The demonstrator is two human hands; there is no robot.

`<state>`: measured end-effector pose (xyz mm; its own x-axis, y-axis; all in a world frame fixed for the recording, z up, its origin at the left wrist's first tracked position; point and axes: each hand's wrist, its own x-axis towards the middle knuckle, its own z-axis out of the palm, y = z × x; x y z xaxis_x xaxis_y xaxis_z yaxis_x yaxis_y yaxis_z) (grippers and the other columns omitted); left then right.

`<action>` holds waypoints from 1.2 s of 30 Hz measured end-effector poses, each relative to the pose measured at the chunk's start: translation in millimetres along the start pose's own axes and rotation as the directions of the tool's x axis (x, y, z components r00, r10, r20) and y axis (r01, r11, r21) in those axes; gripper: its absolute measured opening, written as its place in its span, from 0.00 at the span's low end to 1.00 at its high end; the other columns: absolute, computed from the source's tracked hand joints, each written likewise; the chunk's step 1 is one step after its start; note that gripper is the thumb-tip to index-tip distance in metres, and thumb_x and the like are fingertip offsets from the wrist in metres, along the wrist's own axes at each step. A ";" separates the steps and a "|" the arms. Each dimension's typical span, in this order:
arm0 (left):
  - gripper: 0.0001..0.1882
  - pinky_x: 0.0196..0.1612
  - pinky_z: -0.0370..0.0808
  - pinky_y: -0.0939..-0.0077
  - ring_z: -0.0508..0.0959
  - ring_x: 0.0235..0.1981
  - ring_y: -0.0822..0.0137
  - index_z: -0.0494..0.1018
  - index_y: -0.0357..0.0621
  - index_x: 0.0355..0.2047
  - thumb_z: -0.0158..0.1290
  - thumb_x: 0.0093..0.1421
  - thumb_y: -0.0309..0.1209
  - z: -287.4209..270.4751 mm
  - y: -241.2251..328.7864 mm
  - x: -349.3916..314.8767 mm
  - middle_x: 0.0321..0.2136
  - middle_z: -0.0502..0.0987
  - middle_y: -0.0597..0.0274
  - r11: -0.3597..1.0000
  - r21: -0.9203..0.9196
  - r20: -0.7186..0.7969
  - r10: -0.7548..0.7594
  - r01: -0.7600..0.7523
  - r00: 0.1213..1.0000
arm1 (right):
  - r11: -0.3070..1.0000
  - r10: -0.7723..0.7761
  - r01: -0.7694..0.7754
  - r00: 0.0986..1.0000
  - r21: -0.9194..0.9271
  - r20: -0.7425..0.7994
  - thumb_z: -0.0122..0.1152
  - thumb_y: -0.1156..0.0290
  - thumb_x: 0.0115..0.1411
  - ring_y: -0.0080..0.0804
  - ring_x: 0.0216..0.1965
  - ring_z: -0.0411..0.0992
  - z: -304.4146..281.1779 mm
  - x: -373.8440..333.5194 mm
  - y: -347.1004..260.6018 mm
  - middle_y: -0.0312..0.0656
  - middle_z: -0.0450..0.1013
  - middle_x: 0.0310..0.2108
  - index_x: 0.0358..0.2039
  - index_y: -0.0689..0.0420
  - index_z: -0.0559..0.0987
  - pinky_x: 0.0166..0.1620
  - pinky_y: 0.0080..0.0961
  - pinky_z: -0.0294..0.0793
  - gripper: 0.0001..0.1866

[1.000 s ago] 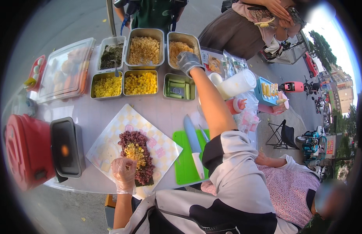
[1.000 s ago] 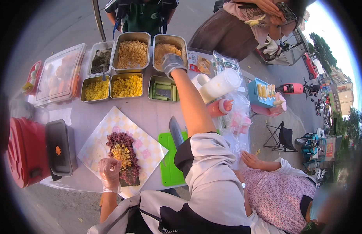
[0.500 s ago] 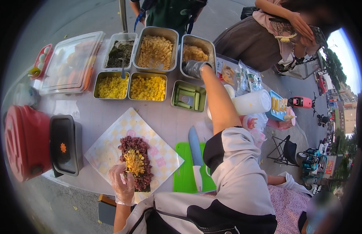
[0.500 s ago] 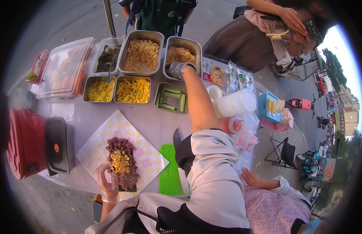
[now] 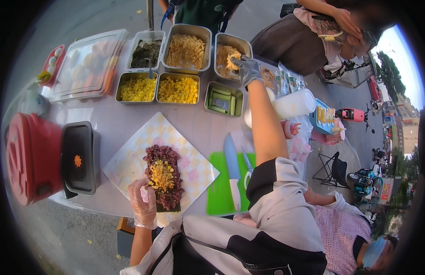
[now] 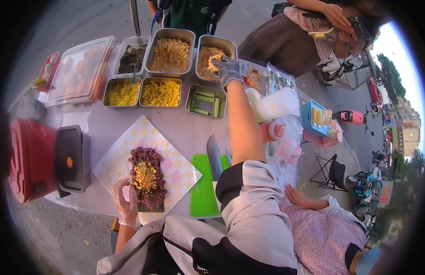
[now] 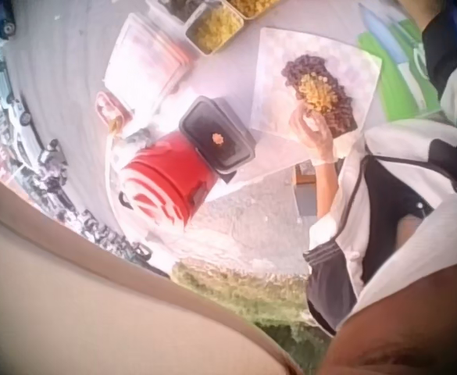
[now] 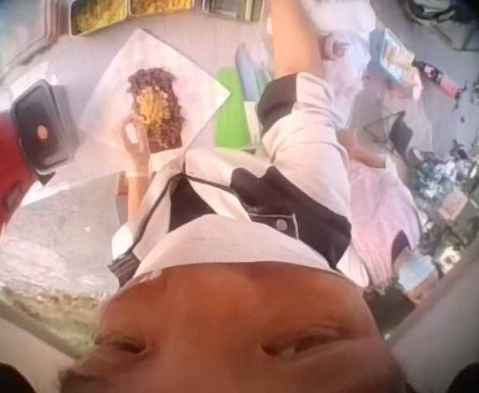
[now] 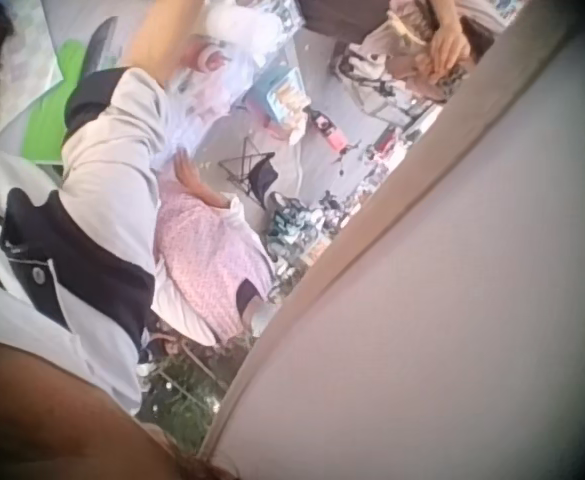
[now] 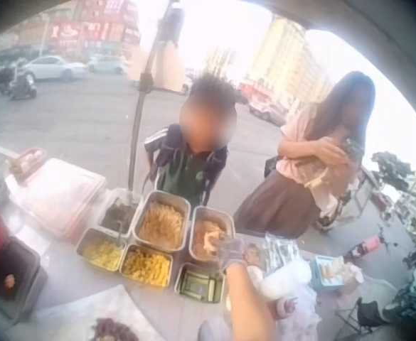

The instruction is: The person assembles a street food item on a sheet of seaweed by spreading purple rice, adding corn, egg, and sauces, then rolling it in paper and handing it to a customer. The person uses a spoon and squeeze bottles to add ingredients and handles the seaweed and paper by hand.

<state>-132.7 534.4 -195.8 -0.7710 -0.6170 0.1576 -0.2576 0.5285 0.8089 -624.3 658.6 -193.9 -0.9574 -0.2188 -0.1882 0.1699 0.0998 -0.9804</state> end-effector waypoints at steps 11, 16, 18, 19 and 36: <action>0.20 0.46 0.73 0.68 0.75 0.45 0.57 0.67 0.40 0.52 0.46 0.59 0.17 6.0 -38.2 4.0 0.44 0.73 0.49 0.989 -0.141 0.065 -0.023 0.032 0.998 | 0.990 -0.029 0.087 0.901 -0.114 0.432 0.64 0.77 0.52 0.36 0.35 0.76 99.9 -295.7 75.6 0.43 0.77 0.36 0.40 0.60 0.79 0.38 0.28 0.74 0.13; 0.21 0.47 0.73 0.67 0.76 0.45 0.55 0.67 0.43 0.53 0.45 0.59 0.16 12.7 -36.7 14.8 0.45 0.74 0.51 0.991 -0.132 0.140 0.044 -0.026 0.989 | 0.687 -0.331 0.600 0.761 -0.410 0.559 0.52 0.82 0.50 0.46 0.46 0.71 117.0 -339.0 103.6 0.48 0.74 0.42 0.44 0.56 0.77 0.50 0.34 0.70 0.19; 0.22 0.48 0.73 0.67 0.76 0.46 0.56 0.67 0.45 0.54 0.44 0.60 0.16 14.0 -39.2 18.3 0.47 0.74 0.52 0.993 -0.066 0.158 0.112 -0.102 0.981 | 0.569 -0.353 0.679 0.711 -0.464 0.608 0.50 0.84 0.48 0.47 0.48 0.70 112.1 -350.0 106.8 0.50 0.73 0.45 0.46 0.57 0.76 0.53 0.36 0.68 0.23; 0.23 0.48 0.73 0.65 0.75 0.45 0.54 0.67 0.46 0.54 0.45 0.58 0.15 14.0 -40.5 19.8 0.45 0.74 0.51 0.993 -0.063 0.180 0.105 -0.095 0.978 | 0.565 -0.380 0.709 0.678 -0.423 0.630 0.48 0.83 0.50 0.47 0.50 0.70 108.3 -351.9 102.4 0.50 0.72 0.47 0.47 0.58 0.76 0.54 0.36 0.68 0.22; 0.22 0.36 0.73 0.76 0.72 0.29 0.69 0.72 0.48 0.51 0.58 0.54 0.25 11.4 14.0 86.9 0.29 0.71 0.62 0.989 0.037 0.282 0.128 -0.144 0.951 | 0.843 -0.236 0.444 0.812 -0.303 0.533 0.69 0.61 0.47 0.41 0.40 0.74 37.2 -328.4 17.1 0.45 0.74 0.39 0.40 0.58 0.78 0.46 0.34 0.72 0.21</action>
<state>-210.0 494.9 -177.2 -0.9304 -0.3545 0.0931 -0.1655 0.6330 0.7562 -298.3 696.0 -151.0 -0.6935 -0.7189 0.0473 -0.3522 0.2810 -0.8928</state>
